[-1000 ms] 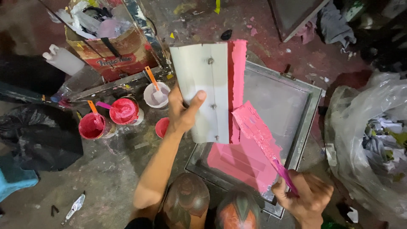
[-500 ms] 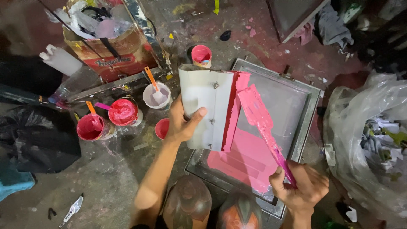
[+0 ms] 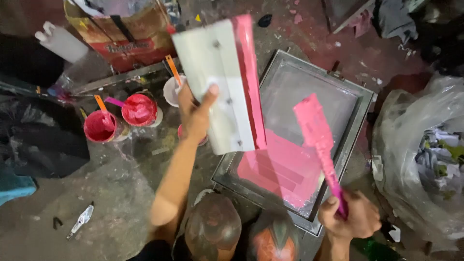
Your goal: Preparing a screen for printing by applying pink ink with a spatula and loading a squeegee.
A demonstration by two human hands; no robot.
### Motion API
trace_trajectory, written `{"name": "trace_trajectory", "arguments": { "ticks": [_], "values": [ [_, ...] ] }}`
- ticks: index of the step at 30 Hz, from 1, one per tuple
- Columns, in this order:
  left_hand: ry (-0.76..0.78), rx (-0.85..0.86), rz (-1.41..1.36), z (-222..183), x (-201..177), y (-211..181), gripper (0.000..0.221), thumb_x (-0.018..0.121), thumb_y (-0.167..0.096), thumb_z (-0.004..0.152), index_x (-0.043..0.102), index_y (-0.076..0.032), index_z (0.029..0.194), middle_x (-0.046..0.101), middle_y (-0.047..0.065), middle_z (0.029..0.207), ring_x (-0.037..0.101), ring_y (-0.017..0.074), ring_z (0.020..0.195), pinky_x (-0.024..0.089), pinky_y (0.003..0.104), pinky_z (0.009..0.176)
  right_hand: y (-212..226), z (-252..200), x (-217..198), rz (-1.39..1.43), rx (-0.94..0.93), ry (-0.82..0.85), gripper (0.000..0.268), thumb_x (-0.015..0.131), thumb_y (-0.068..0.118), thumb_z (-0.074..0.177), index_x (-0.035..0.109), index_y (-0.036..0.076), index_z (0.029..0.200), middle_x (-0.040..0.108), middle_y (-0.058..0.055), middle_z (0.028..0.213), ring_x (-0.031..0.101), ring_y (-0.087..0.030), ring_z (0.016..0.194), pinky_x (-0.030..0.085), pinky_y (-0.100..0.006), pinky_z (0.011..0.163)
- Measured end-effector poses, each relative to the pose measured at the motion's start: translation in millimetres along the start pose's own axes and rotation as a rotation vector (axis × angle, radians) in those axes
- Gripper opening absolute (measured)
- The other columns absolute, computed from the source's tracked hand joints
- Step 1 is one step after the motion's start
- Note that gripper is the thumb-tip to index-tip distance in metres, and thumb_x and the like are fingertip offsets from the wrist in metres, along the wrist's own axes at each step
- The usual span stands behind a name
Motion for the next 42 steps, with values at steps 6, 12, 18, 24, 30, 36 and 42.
{"name": "trace_trajectory", "arguments": {
  "ticks": [6,12,18,24,30,36,42],
  "values": [
    [-0.098,-0.016,-0.359,19,-8,-47,0.062,0.083,-0.043,0.077,0.065,0.000,0.118,0.075,0.014,0.108,0.073,0.0262,0.097,0.065,0.039,0.079,20,-14,1,0.032,-0.082,0.181,0.032,0.059,0.018,0.096,0.057,0.001,0.069,0.041,-0.001,0.048,0.040,-0.017,0.039,0.036,-0.032,0.039],
    [-0.113,-0.014,-0.285,14,-5,-72,0.057,0.074,-0.037,0.084,0.063,0.000,0.126,0.074,0.016,0.117,0.073,0.0302,0.110,0.064,0.041,0.093,30,-7,1,0.029,-0.126,0.259,0.025,0.061,0.020,0.092,0.063,0.002,0.075,0.044,0.000,0.051,0.040,-0.016,0.041,0.036,-0.033,0.044],
    [-0.032,0.101,-0.205,5,0,-67,0.059,0.075,-0.049,0.084,0.064,0.000,0.113,0.072,0.011,0.100,0.071,0.0243,0.093,0.061,0.036,0.075,37,7,3,0.063,-0.181,0.309,0.020,0.065,0.015,0.088,0.071,0.001,0.075,0.043,0.004,0.047,0.040,-0.010,0.038,0.038,-0.027,0.040],
    [0.041,0.168,-0.002,-14,15,-61,0.068,0.070,-0.058,0.085,0.059,0.000,0.118,0.070,0.010,0.102,0.068,0.0233,0.094,0.058,0.030,0.072,38,15,6,0.009,-0.120,0.359,0.025,0.063,0.018,0.090,0.063,0.004,0.069,0.035,0.001,0.049,0.036,-0.016,0.040,0.037,-0.031,0.044],
    [0.144,0.299,0.205,-31,33,-63,0.061,0.059,-0.054,0.095,0.058,0.000,0.123,0.065,0.011,0.106,0.062,0.0221,0.097,0.050,0.033,0.079,32,15,7,-0.018,-0.107,0.304,0.025,0.061,0.015,0.091,0.066,0.002,0.070,0.035,0.002,0.047,0.036,-0.015,0.039,0.033,-0.029,0.042],
    [0.232,0.311,0.181,-44,44,-57,0.053,0.062,-0.044,0.094,0.056,0.000,0.123,0.068,0.009,0.102,0.066,0.0221,0.090,0.053,0.032,0.075,26,22,7,-0.031,-0.059,0.252,0.024,0.062,0.016,0.092,0.067,0.002,0.073,0.034,0.001,0.048,0.039,-0.017,0.041,0.036,-0.032,0.043],
    [0.316,0.305,0.172,-52,47,-50,0.058,0.062,-0.045,0.095,0.054,0.001,0.129,0.072,0.010,0.102,0.071,0.0226,0.089,0.058,0.032,0.070,21,28,12,-0.018,-0.019,0.207,0.022,0.063,0.012,0.092,0.065,-0.001,0.074,0.040,-0.001,0.049,0.040,-0.018,0.042,0.033,-0.031,0.045]
  ]
}}
Point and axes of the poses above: each hand's wrist, its own z-axis towards the middle knuckle, its own x-axis out of the palm, y = z × x, the point moved 7 cm from there along z, towards the middle knuckle
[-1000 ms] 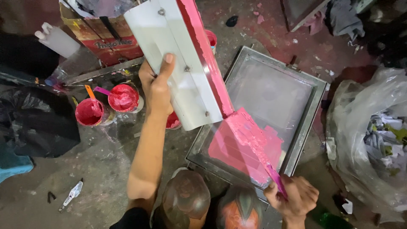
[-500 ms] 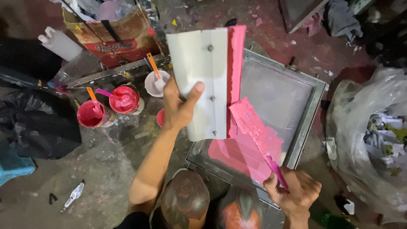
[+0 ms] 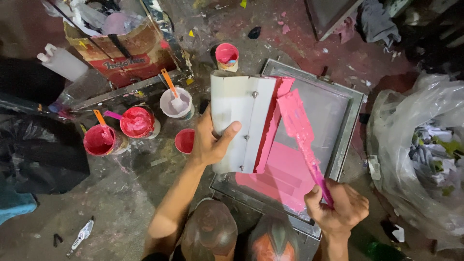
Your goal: Preparing a screen for printing by applying pink ink with a spatula and loading a squeegee.
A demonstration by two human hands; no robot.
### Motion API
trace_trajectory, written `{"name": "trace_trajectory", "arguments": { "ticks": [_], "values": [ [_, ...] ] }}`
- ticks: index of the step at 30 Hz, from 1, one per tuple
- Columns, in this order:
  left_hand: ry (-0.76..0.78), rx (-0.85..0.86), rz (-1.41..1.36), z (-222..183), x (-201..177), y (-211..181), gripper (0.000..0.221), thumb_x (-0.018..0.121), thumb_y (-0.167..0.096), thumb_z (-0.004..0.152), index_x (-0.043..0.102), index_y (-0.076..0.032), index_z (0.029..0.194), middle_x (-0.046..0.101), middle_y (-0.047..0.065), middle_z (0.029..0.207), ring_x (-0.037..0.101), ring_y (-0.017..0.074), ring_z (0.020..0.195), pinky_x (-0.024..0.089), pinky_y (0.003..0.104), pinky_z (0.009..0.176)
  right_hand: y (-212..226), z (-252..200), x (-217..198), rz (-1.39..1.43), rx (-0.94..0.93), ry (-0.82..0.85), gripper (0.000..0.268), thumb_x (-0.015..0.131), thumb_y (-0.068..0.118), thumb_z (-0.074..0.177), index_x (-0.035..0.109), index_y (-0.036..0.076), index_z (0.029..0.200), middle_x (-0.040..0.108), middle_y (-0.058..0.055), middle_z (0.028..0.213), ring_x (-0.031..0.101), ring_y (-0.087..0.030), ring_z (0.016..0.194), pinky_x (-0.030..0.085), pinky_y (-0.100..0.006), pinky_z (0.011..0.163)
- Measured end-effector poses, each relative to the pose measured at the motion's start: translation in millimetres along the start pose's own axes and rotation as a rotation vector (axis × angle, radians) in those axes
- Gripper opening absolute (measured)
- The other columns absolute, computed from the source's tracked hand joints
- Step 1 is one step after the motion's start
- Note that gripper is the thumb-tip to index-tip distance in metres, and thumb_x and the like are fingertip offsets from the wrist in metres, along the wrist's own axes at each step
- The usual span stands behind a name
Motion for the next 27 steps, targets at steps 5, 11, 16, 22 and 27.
{"name": "trace_trajectory", "arguments": {
  "ticks": [5,11,16,22,27],
  "values": [
    [0.022,0.026,0.201,-15,-11,17,0.056,0.059,-0.051,0.094,0.054,0.000,0.116,0.066,0.006,0.081,0.066,0.0199,0.068,0.047,0.030,0.051,-18,-2,11,0.006,0.151,-0.154,0.036,0.060,0.023,0.102,0.064,0.000,0.075,0.035,0.002,0.050,0.032,-0.013,0.044,0.026,-0.030,0.047],
    [-0.078,0.006,0.749,-77,-103,107,0.063,0.070,-0.038,0.093,0.057,0.015,0.125,0.069,0.036,0.089,0.069,0.0530,0.073,0.053,0.064,0.070,-59,-39,70,0.330,0.392,0.060,0.039,0.069,0.042,0.098,0.069,0.013,0.072,0.026,-0.001,0.039,0.026,-0.013,0.037,0.028,-0.028,0.043],
    [0.106,-0.516,1.030,-99,-147,175,0.054,0.067,-0.032,0.091,0.053,-0.004,0.136,0.071,0.030,0.087,0.071,0.0551,0.081,0.055,0.067,0.071,-51,-156,199,0.525,0.961,0.493,0.019,0.061,0.018,0.088,0.068,0.001,0.084,0.059,-0.022,0.072,0.048,-0.024,0.072,0.043,-0.045,0.068],
    [0.224,-0.652,1.148,-94,-137,243,0.046,0.064,-0.031,0.089,0.052,-0.011,0.129,0.072,0.021,0.085,0.075,0.0465,0.081,0.059,0.059,0.068,20,-186,296,0.939,1.530,0.685,0.035,0.064,0.027,0.086,0.058,0.005,0.060,0.035,-0.003,0.040,0.035,-0.012,0.030,0.025,-0.029,0.033],
    [0.220,-0.698,1.112,-97,-134,249,0.040,0.063,-0.028,0.092,0.052,-0.006,0.123,0.072,0.025,0.089,0.074,0.0484,0.085,0.060,0.058,0.073,44,-170,283,0.807,1.500,0.810,0.036,0.058,0.026,0.089,0.054,0.008,0.059,0.033,0.002,0.042,0.032,-0.009,0.032,0.024,-0.028,0.035]
  ]
}}
Point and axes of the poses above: each hand's wrist, its own z-axis towards the middle knuckle, its own x-axis out of the palm, y = z × x, the point moved 7 cm from there along z, towards the middle knuckle
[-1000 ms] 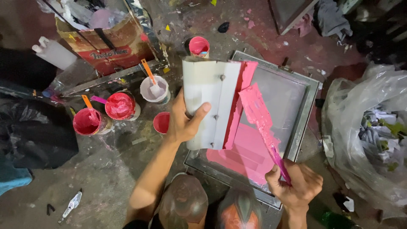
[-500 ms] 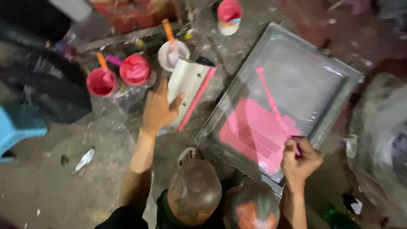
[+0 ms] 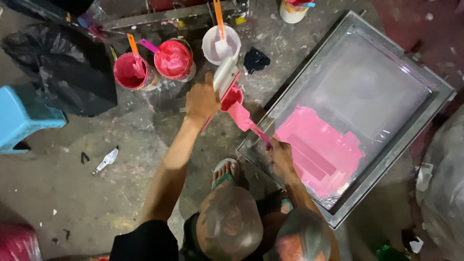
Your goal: Preparing a screen for printing by applying pink ink with a spatula and loading a squeegee.
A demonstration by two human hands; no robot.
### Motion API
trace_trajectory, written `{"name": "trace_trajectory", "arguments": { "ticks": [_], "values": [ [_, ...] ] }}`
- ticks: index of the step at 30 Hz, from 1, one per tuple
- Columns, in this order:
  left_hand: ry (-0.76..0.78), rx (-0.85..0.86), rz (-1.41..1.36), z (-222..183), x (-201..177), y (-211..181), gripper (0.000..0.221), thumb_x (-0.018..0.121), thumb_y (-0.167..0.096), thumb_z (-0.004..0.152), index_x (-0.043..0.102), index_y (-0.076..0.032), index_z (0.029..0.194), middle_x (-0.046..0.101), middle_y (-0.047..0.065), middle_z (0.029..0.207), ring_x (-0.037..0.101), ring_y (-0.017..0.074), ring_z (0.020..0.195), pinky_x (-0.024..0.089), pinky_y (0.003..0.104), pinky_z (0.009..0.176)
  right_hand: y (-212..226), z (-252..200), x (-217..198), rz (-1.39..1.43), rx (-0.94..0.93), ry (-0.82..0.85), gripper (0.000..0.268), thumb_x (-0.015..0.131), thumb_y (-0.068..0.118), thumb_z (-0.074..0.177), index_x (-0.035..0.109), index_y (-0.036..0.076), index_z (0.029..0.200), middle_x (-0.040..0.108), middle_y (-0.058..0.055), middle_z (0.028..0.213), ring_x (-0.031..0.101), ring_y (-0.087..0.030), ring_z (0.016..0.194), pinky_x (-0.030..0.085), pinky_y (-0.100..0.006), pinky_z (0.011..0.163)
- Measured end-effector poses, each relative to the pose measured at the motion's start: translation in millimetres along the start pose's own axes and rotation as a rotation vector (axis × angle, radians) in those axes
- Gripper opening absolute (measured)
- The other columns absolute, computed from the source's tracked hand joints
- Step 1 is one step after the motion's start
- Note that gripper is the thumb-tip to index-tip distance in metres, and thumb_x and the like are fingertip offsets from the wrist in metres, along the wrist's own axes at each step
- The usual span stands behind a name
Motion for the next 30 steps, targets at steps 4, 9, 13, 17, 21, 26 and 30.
{"name": "trace_trajectory", "arguments": {
  "ticks": [4,9,13,17,21,26,30],
  "values": [
    [-0.024,0.025,0.021,-1,0,0,0.040,0.063,-0.030,0.093,0.052,-0.006,0.123,0.072,0.023,0.089,0.075,0.0466,0.085,0.061,0.056,0.072,-9,2,-8,-0.051,-0.098,-0.053,0.035,0.060,0.023,0.090,0.060,0.006,0.059,0.035,-0.004,0.040,0.037,-0.013,0.028,0.029,-0.029,0.032],
    [-0.004,0.021,0.066,-2,1,-1,0.043,0.063,-0.033,0.093,0.049,-0.007,0.125,0.071,0.022,0.089,0.074,0.0469,0.086,0.061,0.057,0.073,-28,3,-11,-0.083,-0.121,-0.069,0.035,0.061,0.026,0.089,0.063,0.007,0.059,0.038,-0.005,0.043,0.037,-0.014,0.032,0.031,-0.030,0.036],
    [-0.022,0.023,0.017,-9,-12,-3,0.041,0.062,-0.030,0.095,0.051,-0.005,0.126,0.072,0.023,0.091,0.075,0.0451,0.087,0.061,0.054,0.073,-24,-9,-15,-0.010,-0.090,-0.046,0.036,0.064,0.028,0.088,0.060,0.004,0.060,0.032,-0.003,0.042,0.033,-0.013,0.030,0.031,-0.029,0.034],
    [-0.114,0.022,-0.108,-2,-5,5,0.049,0.066,-0.032,0.092,0.053,-0.002,0.128,0.072,0.031,0.092,0.073,0.0525,0.089,0.059,0.063,0.075,-10,-20,-52,-0.247,-0.244,-0.009,0.040,0.059,0.040,0.091,0.068,0.005,0.073,0.044,-0.007,0.057,0.045,-0.018,0.056,0.043,-0.035,0.051],
    [-0.311,0.044,-0.475,-15,-71,-17,0.068,0.072,-0.031,0.095,0.046,0.017,0.136,0.060,0.049,0.117,0.060,0.0637,0.111,0.050,0.067,0.093,-20,-41,-121,-0.215,-0.844,-0.066,0.028,0.057,0.027,0.103,0.071,0.006,0.092,0.064,-0.015,0.067,0.054,-0.019,0.064,0.048,-0.037,0.066],
    [-0.606,-0.007,-1.651,-43,-140,-80,0.066,0.082,-0.046,0.078,0.066,-0.001,0.124,0.075,0.016,0.117,0.073,0.0288,0.107,0.065,0.044,0.086,92,-184,-143,-0.768,-1.426,-0.701,0.034,0.057,0.023,0.103,0.065,-0.006,0.088,0.044,-0.010,0.059,0.041,-0.025,0.046,0.033,-0.039,0.048],
    [-0.670,-0.022,-1.905,-64,-169,-127,0.058,0.085,-0.032,0.076,0.066,-0.003,0.122,0.073,0.018,0.117,0.071,0.0316,0.104,0.065,0.050,0.081,95,-209,-167,-0.863,-1.495,-0.790,0.024,0.058,0.017,0.097,0.058,-0.003,0.084,0.048,-0.009,0.060,0.048,-0.027,0.047,0.037,-0.038,0.047]
  ]
}}
Point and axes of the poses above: each hand's wrist, its own z-axis towards the middle knuckle, its own x-axis out of the palm, y = z × x, the point moved 7 cm from there along z, towards the middle knuckle
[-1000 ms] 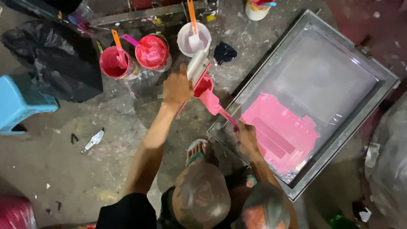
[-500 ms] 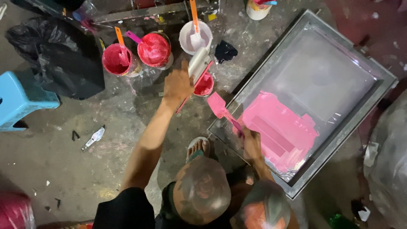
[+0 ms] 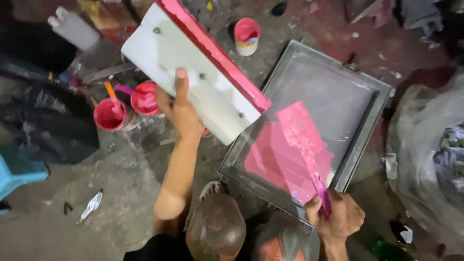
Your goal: Preparing a screen for printing by applying pink ink with a spatula and loading a squeegee.
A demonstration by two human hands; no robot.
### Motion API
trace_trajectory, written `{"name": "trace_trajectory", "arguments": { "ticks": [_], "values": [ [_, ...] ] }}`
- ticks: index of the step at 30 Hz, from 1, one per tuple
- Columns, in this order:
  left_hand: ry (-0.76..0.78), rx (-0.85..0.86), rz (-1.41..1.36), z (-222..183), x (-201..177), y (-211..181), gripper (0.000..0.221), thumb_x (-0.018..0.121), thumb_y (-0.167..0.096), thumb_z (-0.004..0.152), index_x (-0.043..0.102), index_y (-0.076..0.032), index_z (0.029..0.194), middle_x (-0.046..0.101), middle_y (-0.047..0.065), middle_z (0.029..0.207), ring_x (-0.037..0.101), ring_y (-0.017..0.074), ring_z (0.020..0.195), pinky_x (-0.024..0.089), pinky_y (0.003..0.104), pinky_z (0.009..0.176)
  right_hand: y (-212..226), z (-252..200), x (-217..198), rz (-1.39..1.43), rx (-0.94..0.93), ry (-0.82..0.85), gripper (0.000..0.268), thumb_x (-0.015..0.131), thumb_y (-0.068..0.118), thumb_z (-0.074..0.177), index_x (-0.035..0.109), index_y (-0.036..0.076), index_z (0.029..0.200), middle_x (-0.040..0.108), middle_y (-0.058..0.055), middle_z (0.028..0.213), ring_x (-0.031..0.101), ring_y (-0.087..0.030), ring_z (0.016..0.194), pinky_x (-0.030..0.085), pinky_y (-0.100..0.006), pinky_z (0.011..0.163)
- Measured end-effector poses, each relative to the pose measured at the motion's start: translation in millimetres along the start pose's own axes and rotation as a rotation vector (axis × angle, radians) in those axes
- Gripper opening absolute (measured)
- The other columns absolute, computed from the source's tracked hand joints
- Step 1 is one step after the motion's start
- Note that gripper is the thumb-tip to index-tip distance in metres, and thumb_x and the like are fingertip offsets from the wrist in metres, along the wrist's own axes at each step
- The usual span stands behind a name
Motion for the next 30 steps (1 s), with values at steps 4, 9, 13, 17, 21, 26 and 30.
{"name": "trace_trajectory", "arguments": {
  "ticks": [4,9,13,17,21,26,30],
  "values": [
    [0.024,-0.025,0.016,-21,27,-16,0.051,0.083,-0.033,0.077,0.069,-0.003,0.116,0.075,0.015,0.111,0.073,0.0310,0.103,0.067,0.050,0.081,5,2,-13,-0.058,-0.098,-0.059,0.019,0.062,0.013,0.094,0.063,-0.004,0.085,0.045,-0.006,0.057,0.045,-0.022,0.044,0.033,-0.034,0.043],
    [-0.041,-0.127,-0.015,-33,32,-18,0.052,0.081,-0.025,0.075,0.065,-0.003,0.119,0.074,0.018,0.113,0.072,0.0334,0.099,0.067,0.052,0.079,8,4,-15,-0.083,-0.130,-0.042,0.019,0.063,0.015,0.093,0.061,-0.002,0.085,0.046,-0.005,0.056,0.041,-0.021,0.043,0.037,-0.035,0.043],
    [-0.015,-0.112,0.023,-35,29,-17,0.055,0.082,-0.031,0.074,0.065,-0.006,0.120,0.074,0.016,0.116,0.072,0.0312,0.102,0.066,0.052,0.081,8,11,-18,-0.128,-0.156,-0.028,0.024,0.068,0.021,0.093,0.065,0.000,0.081,0.044,-0.001,0.052,0.035,-0.018,0.042,0.034,-0.034,0.043],
    [0.062,-0.007,0.114,-37,31,-27,0.058,0.080,-0.038,0.079,0.061,-0.006,0.124,0.073,0.016,0.119,0.072,0.0296,0.107,0.067,0.051,0.084,11,25,-24,-0.160,-0.182,0.056,0.034,0.066,0.027,0.094,0.057,0.005,0.069,0.042,-0.003,0.052,0.035,-0.022,0.044,0.030,-0.035,0.045],
    [0.206,0.167,0.093,-39,33,-31,0.065,0.077,-0.032,0.093,0.048,-0.003,0.142,0.062,0.021,0.139,0.062,0.0335,0.129,0.060,0.052,0.105,5,27,-25,-0.157,-0.193,0.063,0.020,0.069,0.021,0.090,0.069,0.002,0.084,0.045,0.000,0.050,0.034,-0.018,0.043,0.034,-0.031,0.046],
    [0.248,0.295,0.274,-48,39,-42,0.058,0.071,-0.036,0.097,0.050,-0.001,0.139,0.062,0.019,0.139,0.061,0.0340,0.132,0.056,0.047,0.112,10,37,-25,-0.157,-0.209,0.127,0.021,0.067,0.022,0.092,0.070,0.006,0.079,0.040,0.002,0.046,0.033,-0.017,0.040,0.035,-0.031,0.044],
    [0.254,0.352,0.355,-54,39,-42,0.059,0.070,-0.040,0.096,0.053,0.001,0.135,0.066,0.020,0.131,0.065,0.0334,0.125,0.059,0.045,0.105,13,41,-23,-0.131,-0.196,0.164,0.017,0.064,0.019,0.091,0.071,0.005,0.081,0.039,0.000,0.050,0.034,-0.019,0.043,0.033,-0.033,0.046]
  ]
}}
Point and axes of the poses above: each hand's wrist, its own z-axis towards the middle knuckle, its own x-axis out of the palm, y = z × x, the point moved 7 cm from there along z, towards the middle knuckle
